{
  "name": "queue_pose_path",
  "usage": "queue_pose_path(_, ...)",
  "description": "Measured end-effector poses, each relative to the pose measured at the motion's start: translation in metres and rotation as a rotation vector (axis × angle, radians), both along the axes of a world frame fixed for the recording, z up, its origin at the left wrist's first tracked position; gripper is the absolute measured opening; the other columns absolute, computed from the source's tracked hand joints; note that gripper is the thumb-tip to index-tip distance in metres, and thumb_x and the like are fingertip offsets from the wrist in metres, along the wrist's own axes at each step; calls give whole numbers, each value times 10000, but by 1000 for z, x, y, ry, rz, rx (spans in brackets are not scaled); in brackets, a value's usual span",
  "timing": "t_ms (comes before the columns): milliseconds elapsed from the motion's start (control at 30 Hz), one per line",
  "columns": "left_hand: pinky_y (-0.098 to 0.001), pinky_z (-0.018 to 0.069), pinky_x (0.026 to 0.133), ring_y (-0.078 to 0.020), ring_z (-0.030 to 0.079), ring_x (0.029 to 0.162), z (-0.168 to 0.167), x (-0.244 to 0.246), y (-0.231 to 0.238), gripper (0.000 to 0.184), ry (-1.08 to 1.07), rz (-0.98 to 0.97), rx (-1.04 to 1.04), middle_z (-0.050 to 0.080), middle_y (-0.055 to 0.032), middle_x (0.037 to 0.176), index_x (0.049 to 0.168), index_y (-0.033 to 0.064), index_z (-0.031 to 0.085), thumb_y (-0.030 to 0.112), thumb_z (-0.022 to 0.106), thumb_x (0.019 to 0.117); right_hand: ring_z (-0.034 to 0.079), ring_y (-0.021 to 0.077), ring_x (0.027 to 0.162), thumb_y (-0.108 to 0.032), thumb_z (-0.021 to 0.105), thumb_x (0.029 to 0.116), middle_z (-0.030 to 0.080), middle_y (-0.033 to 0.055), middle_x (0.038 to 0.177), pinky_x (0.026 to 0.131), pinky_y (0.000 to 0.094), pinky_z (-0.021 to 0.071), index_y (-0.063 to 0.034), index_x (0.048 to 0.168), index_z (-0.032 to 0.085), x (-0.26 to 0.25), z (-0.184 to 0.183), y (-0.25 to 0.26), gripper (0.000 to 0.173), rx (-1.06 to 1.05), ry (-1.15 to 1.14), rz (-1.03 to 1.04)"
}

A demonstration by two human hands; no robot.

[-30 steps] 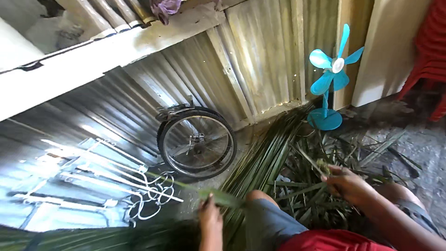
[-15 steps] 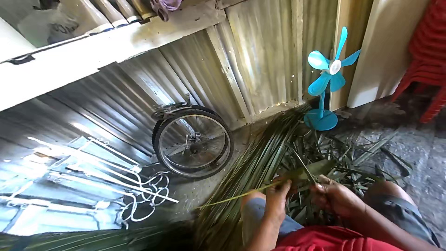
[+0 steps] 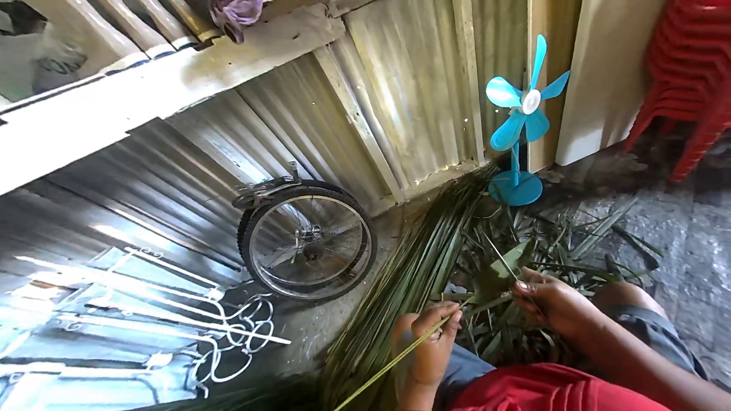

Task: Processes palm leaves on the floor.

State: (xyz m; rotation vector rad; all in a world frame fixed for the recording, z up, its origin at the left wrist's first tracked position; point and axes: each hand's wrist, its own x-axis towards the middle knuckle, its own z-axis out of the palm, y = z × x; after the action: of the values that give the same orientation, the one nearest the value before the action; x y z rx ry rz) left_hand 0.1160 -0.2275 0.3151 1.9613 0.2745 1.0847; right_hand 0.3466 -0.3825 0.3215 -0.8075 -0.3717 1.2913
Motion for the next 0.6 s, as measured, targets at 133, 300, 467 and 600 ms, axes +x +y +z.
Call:
queue_pose_path(133,-300,655,675,-153,746,716,9,14,-20,103,11,136,-296,762,-92,860,1022,-67,715,-44,663,937,515,87,529,-130,716,843,613,24,826,466,249,455,-128,1426,429,-20,13,-1,649,-71,-217,31)
queue_pose_path(300,-284,638,717,-109,725,728,10,27,-30,115,10,206,-496,739,-51,812,954,-40,690,-105,607,909,602,125,635,-148,815,809,668,45,906,523,290,497,-70,1422,424,-50,9,8,731,-94,-499,163)
queue_pose_path(467,-313,621,706,-131,701,725,8,27,-37,165,-95,144,-751,715,-74,810,948,-22,683,-85,532,927,657,134,736,-162,830,792,676,49,928,623,309,561,-20,1472,405,-53,6,13,815,-77,-575,127)
queue_pose_path(600,-304,623,712,-134,707,725,8,26,-39,169,-96,125,-700,716,-67,811,944,-19,686,-86,532,925,668,118,794,-176,849,775,693,60,944,757,311,582,44,1528,363,-54,0,12,923,-43,-687,30)
